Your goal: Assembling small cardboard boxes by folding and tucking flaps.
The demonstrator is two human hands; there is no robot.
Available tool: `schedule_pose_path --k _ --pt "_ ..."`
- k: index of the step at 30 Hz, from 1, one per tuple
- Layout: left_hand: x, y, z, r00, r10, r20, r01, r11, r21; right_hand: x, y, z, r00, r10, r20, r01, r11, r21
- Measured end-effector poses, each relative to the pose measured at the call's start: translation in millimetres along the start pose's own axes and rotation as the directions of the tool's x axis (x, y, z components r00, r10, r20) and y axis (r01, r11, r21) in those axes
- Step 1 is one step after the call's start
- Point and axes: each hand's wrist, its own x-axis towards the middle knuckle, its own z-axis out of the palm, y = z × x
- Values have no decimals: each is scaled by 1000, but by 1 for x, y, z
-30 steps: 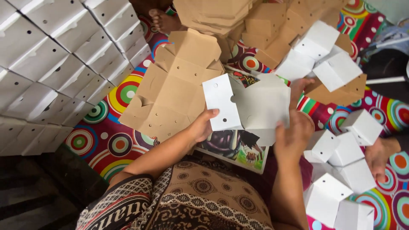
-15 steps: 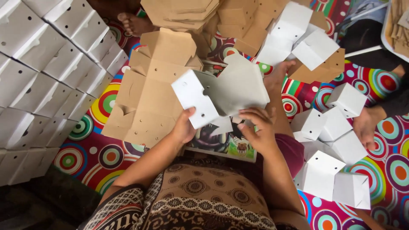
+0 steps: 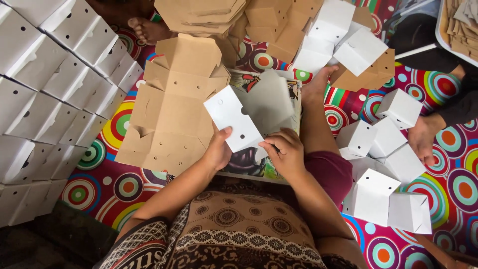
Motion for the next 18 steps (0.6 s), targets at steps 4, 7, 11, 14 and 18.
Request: schedule_pose_path --k 4,7,11,14,18 --pt "-2 5 26 933 359 -33 -341 909 241 -2 -16 -3 986 147 -82 -147 989 7" --pt "4 2 -8 913 408 -8 -378 852 361 -26 14 -11 951 305 57 -300 854 424" --pt "23 -38 -46 902 401 161 -428 775 465 8 4 -44 951 220 217 -303 804 512" --pt "12 3 0 661 626 413 -727 401 557 21 1 -45 971 198 136 -240 845 478" --pt "9 1 0 464 646 606 -740 -92 666 26 -16 -39 956 276 95 -290 865 409"
